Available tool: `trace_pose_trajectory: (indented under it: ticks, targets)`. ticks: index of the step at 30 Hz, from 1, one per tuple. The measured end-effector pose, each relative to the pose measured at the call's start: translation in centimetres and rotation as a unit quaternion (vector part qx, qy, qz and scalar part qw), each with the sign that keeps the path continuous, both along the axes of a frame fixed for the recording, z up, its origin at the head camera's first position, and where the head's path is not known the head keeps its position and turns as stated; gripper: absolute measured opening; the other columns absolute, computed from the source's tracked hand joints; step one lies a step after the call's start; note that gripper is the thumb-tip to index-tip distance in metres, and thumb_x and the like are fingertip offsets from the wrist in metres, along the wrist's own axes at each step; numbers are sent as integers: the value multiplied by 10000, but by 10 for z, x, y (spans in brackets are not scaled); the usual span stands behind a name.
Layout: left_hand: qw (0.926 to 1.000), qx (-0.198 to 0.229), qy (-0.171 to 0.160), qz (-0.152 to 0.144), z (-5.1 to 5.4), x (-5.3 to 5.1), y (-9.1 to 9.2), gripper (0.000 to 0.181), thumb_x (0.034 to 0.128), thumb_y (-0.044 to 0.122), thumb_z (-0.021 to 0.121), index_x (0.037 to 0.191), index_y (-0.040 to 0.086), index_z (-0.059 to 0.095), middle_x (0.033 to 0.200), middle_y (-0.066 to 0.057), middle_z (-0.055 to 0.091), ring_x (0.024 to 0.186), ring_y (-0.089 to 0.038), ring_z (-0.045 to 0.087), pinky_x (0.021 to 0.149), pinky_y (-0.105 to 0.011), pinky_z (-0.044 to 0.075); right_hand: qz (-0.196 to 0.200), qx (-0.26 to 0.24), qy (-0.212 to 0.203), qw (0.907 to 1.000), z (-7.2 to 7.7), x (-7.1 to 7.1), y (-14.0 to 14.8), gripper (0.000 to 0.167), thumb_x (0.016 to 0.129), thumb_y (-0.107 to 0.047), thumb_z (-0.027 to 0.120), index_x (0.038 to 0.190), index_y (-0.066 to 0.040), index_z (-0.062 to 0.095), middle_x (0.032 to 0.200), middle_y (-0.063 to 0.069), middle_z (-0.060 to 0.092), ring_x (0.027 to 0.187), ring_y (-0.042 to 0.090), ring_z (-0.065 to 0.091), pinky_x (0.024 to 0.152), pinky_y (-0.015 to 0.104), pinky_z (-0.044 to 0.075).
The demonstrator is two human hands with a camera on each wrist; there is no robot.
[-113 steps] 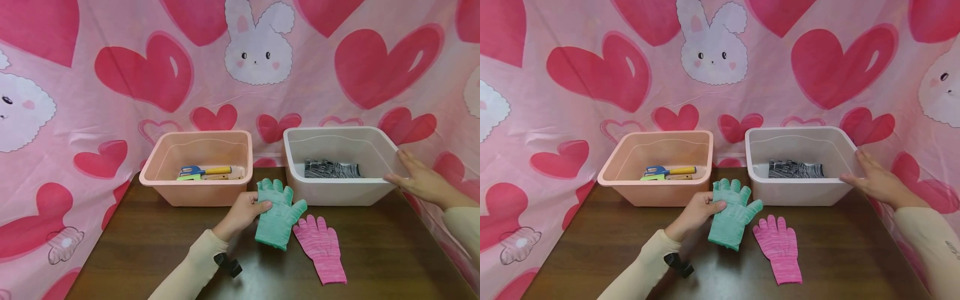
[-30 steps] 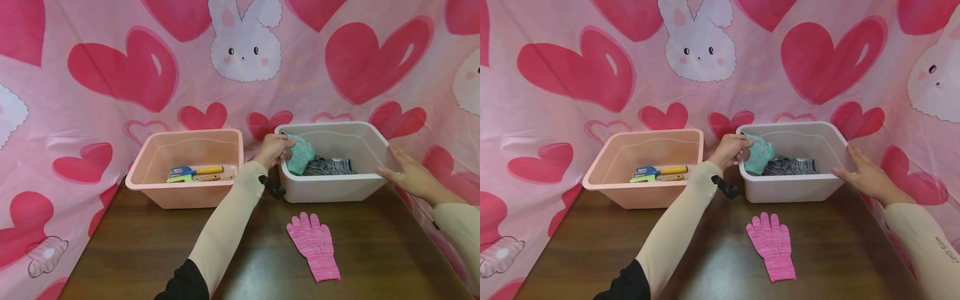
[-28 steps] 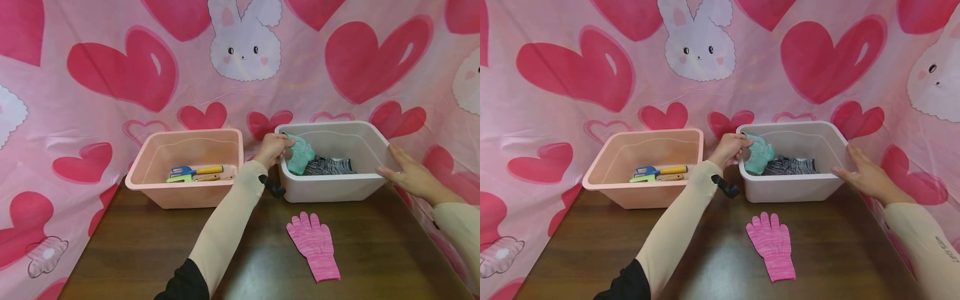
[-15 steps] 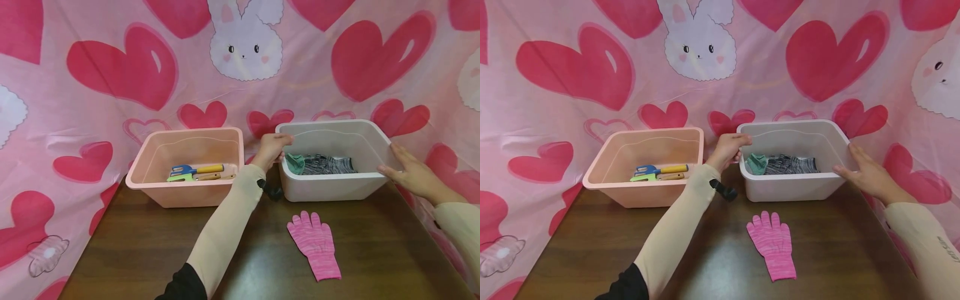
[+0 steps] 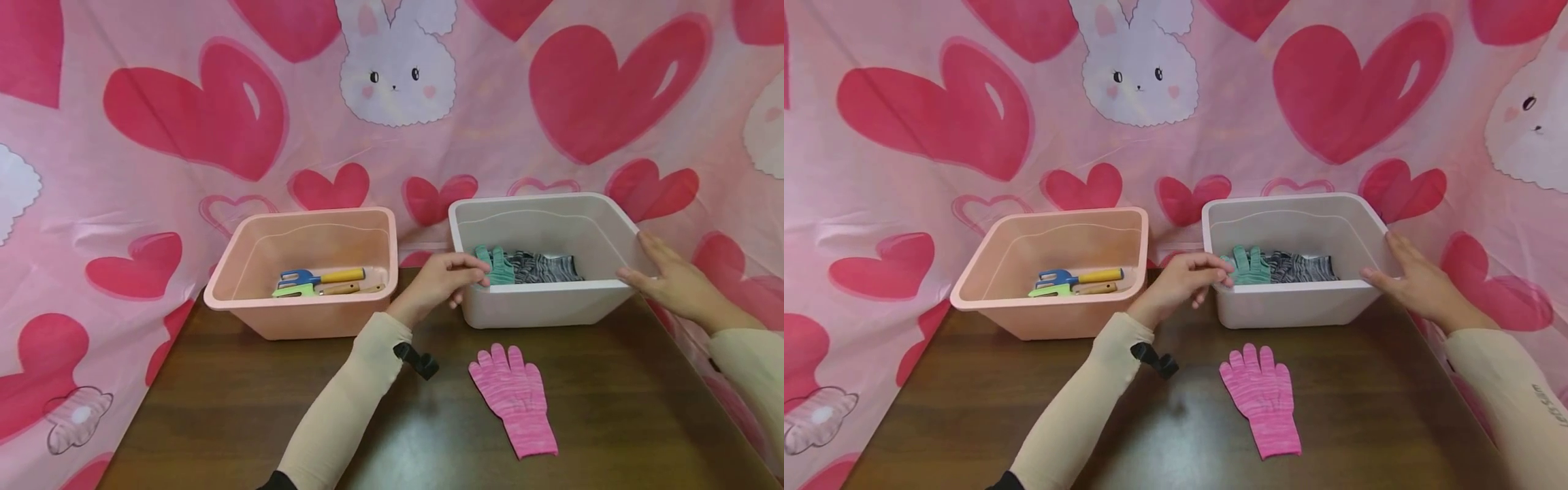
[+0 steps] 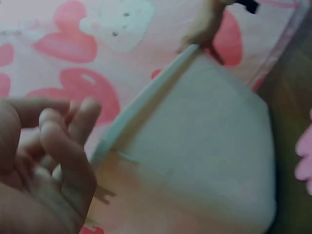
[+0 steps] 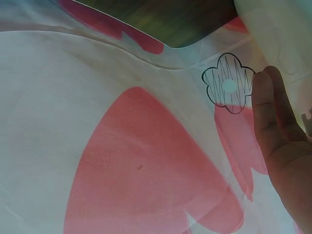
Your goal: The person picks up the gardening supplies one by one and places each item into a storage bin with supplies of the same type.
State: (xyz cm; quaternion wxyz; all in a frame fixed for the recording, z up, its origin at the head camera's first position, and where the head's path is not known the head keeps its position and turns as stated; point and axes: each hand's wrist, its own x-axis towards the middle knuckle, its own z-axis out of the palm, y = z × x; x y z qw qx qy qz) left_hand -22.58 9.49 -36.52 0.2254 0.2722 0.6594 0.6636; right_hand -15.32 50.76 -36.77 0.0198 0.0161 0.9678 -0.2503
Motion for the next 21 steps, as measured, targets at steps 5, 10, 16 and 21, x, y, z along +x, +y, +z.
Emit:
trace_pose_trajectory:
  ticks: [5,10,16,21]
  targets:
    - [9918,-18,313,-1242,-21,24,-8,226,999,56,623,1180,-68,680,943,-76,756,472,-134,491,433,-245,455,-28,42,-14,10000,2,1,0,1045,948,-545,615,1595,-226,-142,1640,245,-124,1429,606,-34,899,872,181]
    - [9829,-625,328,-1699,-46,48,-4,222,988,80,650,1182,-13,706,900,-69,740,474,-108,505,427,-246,464,-43,108,-60,9999,6,1,-2,1055,943,-548,623,1596,-223,-140,1639,248,-125,1429,605,-39,880,875,194]
    - [9137,-2656,2210,-2140,-73,75,12,239,971,173,695,1206,167,739,971,147,669,739,23,578,668,-143,499,-52,115,-70,9999,5,1,-1,1045,948,-550,614,1596,-220,-136,1636,250,-133,1432,597,-54,876,877,191]
    - [8486,-3314,3345,-2410,-83,87,17,289,969,217,698,1256,249,717,1190,184,652,1068,90,538,925,-108,393,-42,76,-96,9999,4,0,0,1030,955,-554,598,1596,-220,-135,1632,257,-134,1427,604,-54,888,876,178]
